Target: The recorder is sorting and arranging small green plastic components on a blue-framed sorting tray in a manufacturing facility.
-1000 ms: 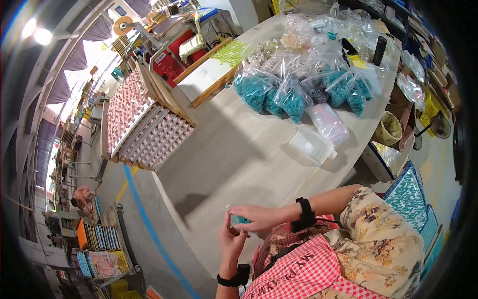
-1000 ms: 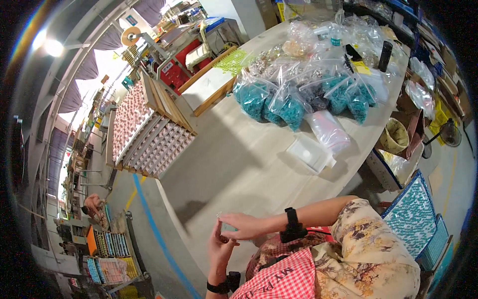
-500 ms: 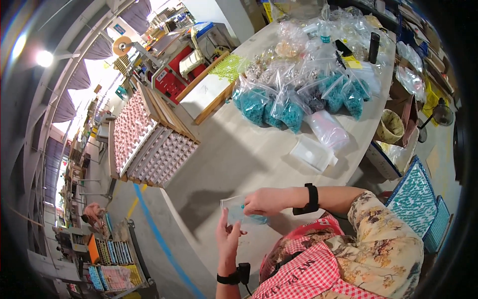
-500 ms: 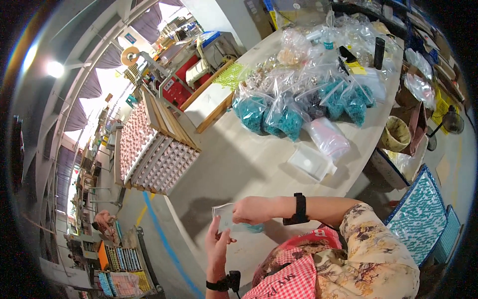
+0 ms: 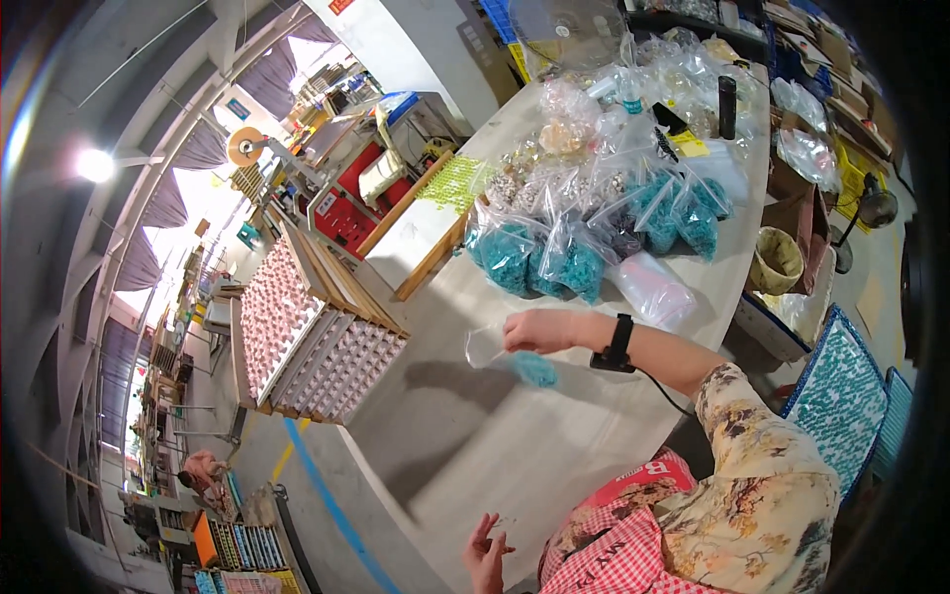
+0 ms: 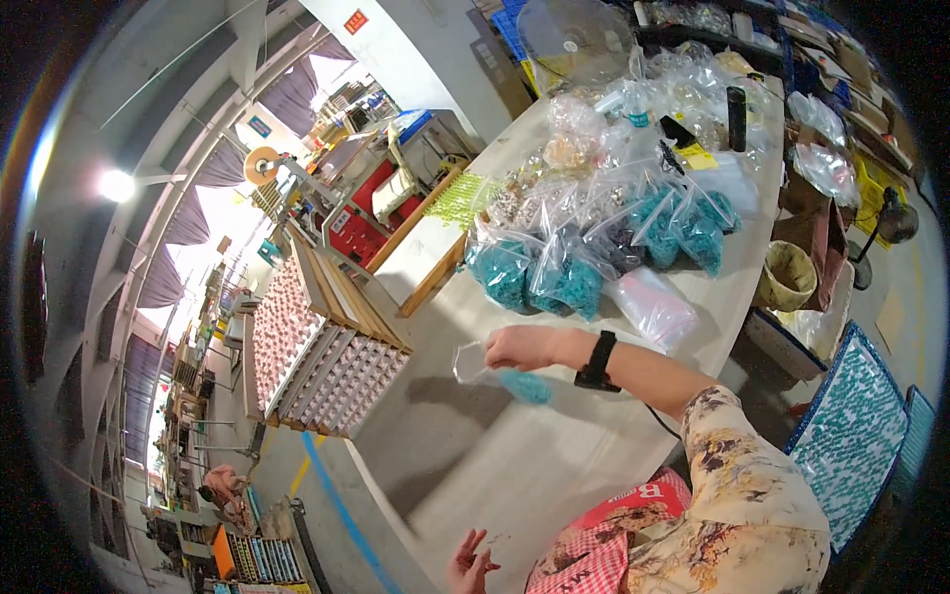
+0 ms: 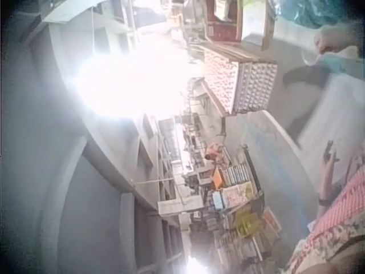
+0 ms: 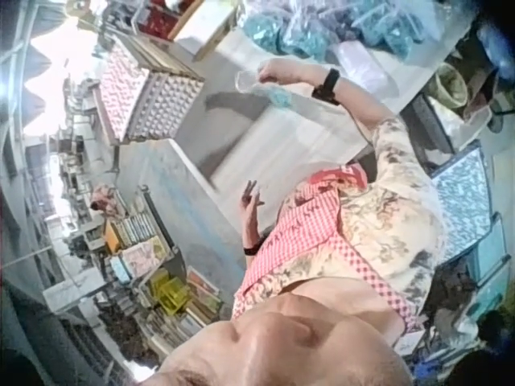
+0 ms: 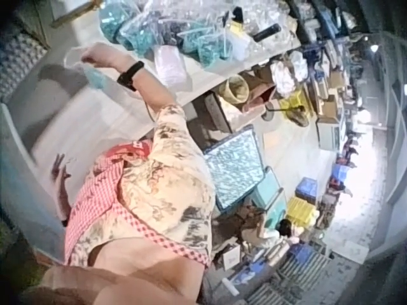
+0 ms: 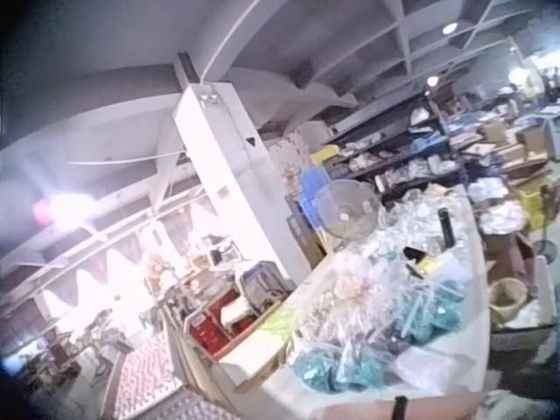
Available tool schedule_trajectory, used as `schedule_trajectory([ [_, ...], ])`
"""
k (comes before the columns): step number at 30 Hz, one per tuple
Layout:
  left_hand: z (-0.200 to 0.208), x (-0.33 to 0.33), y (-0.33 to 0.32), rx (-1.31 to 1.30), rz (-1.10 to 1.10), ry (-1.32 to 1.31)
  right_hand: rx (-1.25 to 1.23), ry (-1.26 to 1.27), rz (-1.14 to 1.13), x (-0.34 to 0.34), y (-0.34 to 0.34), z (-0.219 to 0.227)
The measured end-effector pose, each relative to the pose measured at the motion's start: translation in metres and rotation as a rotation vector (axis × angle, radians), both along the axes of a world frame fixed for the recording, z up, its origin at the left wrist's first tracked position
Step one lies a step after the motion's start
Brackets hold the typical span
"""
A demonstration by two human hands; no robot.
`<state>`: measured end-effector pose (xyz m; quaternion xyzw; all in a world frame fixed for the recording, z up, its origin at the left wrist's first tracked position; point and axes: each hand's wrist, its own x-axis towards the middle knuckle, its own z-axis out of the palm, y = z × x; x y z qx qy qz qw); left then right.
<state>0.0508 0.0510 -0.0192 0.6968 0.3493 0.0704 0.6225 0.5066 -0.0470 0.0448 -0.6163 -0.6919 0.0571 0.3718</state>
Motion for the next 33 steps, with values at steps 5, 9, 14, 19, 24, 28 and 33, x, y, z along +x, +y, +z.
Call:
schedule_trajectory([
  [5, 0.012, 0.000, -0.023, -0.105, 0.108, -0.010, 0.022, -0.080, -0.221, 0.046, -0.021, -0.014],
  [9, 0.000, -0.009, -0.022, -0.169, 0.132, -0.073, -0.130, -0.146, -0.335, 0.066, -0.045, -0.034],
  [14, 0.008, -0.004, -0.021, -0.155, 0.105, -0.075, -0.063, -0.083, -0.512, 0.087, -0.064, -0.041],
  [19, 0.012, -0.001, -0.019, -0.195, 0.122, -0.072, -0.056, -0.083, -0.542, 0.090, -0.057, -0.030],
  [24, 0.015, 0.001, -0.018, -0.211, 0.102, -0.059, -0.131, -0.036, -0.604, 0.090, -0.062, -0.031],
  [28, -0.023, -0.014, -0.003, -0.075, 0.008, 0.001, 0.148, 0.026, -0.651, 0.070, -0.074, -0.021],
  [33, -0.074, -0.037, 0.022, 0.302, -0.302, -0.007, 0.208, 0.431, -0.643, 0.007, -0.111, -0.013],
])
